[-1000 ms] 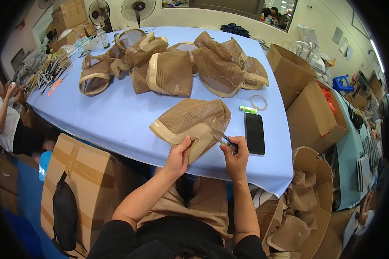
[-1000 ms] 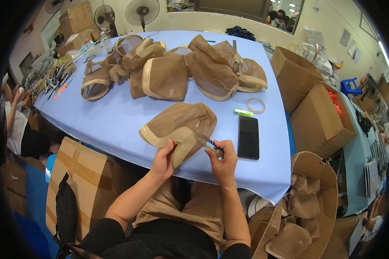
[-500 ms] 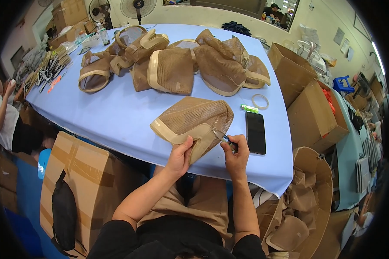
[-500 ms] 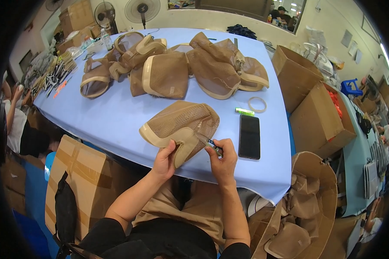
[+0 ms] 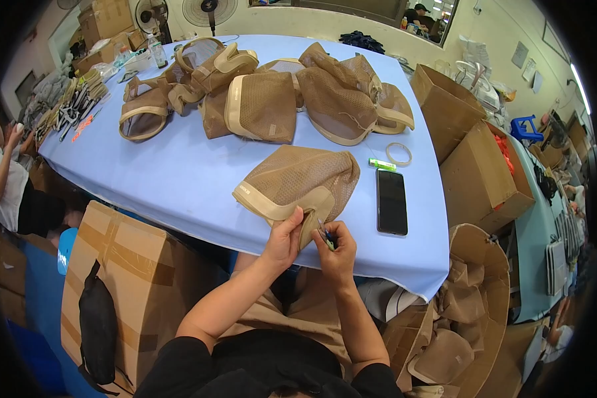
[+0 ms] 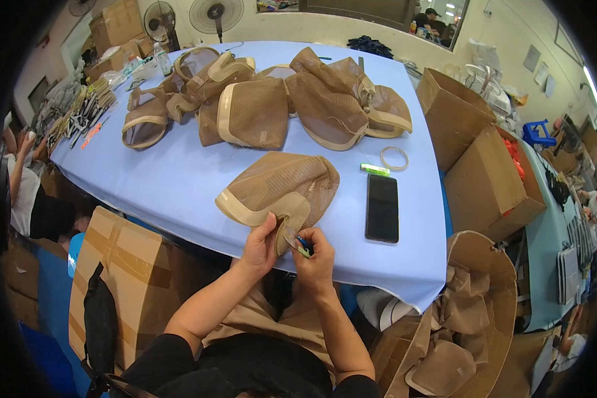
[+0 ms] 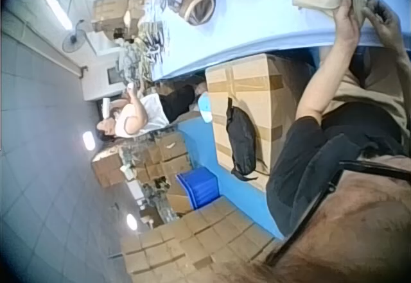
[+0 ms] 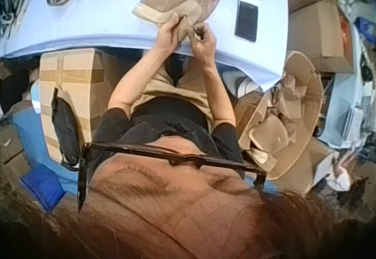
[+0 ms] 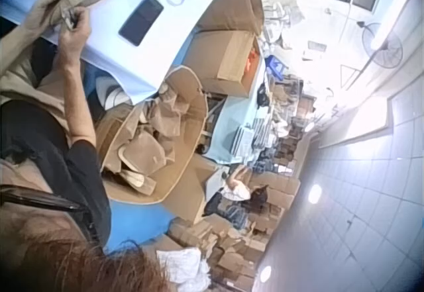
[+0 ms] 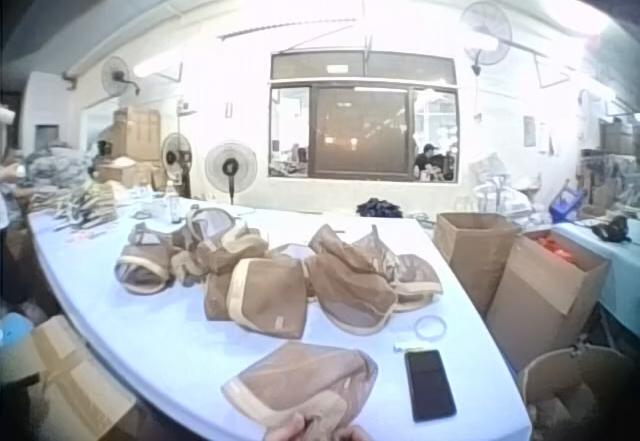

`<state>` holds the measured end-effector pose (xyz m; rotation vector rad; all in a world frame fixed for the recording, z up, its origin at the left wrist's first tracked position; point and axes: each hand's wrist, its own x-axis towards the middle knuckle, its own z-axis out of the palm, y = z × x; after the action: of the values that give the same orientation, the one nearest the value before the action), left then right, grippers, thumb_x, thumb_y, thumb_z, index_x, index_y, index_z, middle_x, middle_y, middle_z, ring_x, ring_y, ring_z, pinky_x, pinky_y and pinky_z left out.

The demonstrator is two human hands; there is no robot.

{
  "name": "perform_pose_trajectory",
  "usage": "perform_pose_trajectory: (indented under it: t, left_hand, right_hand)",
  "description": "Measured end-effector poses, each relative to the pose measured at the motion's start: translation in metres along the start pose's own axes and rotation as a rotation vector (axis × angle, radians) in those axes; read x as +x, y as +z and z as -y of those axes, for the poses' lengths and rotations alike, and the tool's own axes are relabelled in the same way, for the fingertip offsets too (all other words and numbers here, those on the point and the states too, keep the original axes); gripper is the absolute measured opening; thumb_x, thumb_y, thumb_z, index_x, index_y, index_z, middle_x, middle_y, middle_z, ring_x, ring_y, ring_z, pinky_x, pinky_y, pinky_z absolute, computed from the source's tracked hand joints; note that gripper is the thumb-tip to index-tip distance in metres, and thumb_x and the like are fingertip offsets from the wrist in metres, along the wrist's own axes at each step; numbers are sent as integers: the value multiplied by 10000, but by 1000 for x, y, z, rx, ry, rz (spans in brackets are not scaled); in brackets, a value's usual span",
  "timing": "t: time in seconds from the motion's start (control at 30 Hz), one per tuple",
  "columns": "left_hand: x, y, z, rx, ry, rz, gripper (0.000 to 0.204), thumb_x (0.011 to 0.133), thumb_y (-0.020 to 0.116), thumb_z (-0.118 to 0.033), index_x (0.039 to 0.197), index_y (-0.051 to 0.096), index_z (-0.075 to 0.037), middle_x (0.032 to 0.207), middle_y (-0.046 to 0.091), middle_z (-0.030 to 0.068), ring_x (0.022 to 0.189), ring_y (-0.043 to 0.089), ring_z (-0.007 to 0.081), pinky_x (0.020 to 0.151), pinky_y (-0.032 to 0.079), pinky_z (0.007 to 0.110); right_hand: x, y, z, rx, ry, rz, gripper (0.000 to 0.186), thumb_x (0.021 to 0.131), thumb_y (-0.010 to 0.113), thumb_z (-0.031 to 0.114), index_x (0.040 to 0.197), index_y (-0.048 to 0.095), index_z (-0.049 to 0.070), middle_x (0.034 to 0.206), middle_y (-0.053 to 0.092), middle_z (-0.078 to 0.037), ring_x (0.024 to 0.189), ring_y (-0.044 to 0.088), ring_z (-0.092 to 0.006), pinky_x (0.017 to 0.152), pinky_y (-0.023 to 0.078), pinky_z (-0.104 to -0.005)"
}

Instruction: Trimming excess threads and material from mesh and leather shoe components using snips.

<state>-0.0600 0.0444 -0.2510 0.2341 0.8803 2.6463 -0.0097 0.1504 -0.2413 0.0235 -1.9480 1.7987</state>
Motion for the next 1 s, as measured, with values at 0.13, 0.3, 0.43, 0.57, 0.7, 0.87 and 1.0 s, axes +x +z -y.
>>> perform_pose_trajectory:
  t: [0.13,0.3,0.43,0.57,0.7,0.87,1.0]
  left_hand:
    - [-1,3,0,24,27,-11,403,875,499,-247,1181,426,4,1146,508,106,1063,486,205,919,387,335]
    - [-1,6,0,-61,18,-48,363,865,518,-136,1188,419,-6,1153,493,71,1072,464,159,939,361,289]
    - [0,2,1,-61,29,-38,366,866,518,-139,1191,416,-6,1157,492,71,1075,464,160,944,360,290]
    - [0,3,-1,-69,31,-33,363,869,514,-148,1189,419,-5,1160,495,75,1082,464,166,950,359,295]
    - [1,4,-2,-86,29,-19,361,871,510,-154,1188,421,-3,1158,499,78,1076,472,169,945,366,295]
    - [3,-2,1,-90,17,-32,354,879,494,-150,1190,417,1,1160,499,81,1071,480,170,938,378,292]
    - [2,0,-1,-85,6,-13,346,891,469,-145,1194,409,10,1170,495,95,1088,474,178,943,378,300]
  right_hand:
    - [-9,-11,16,82,123,270,171,758,661,101,768,500,42,671,473,41,637,413,-38,580,350,-174]
    - [-20,-24,9,149,179,465,188,755,669,132,788,511,35,697,503,30,650,448,-53,596,363,-186]
    - [-17,-29,6,243,151,227,239,776,646,139,911,475,41,827,488,8,741,441,-63,663,353,-182]
    - [-16,-31,3,236,116,77,271,808,612,169,977,441,42,877,454,3,763,406,-60,700,339,-181]
    - [-15,-30,1,178,69,15,261,818,600,177,965,442,32,839,450,9,727,399,-57,675,344,-185]
    - [-14,-29,-1,156,84,-16,260,813,606,168,960,445,25,813,455,12,711,397,-50,658,344,-180]
    - [-9,-29,-2,105,108,-91,223,791,628,113,917,466,26,770,455,28,658,387,-37,605,339,-164]
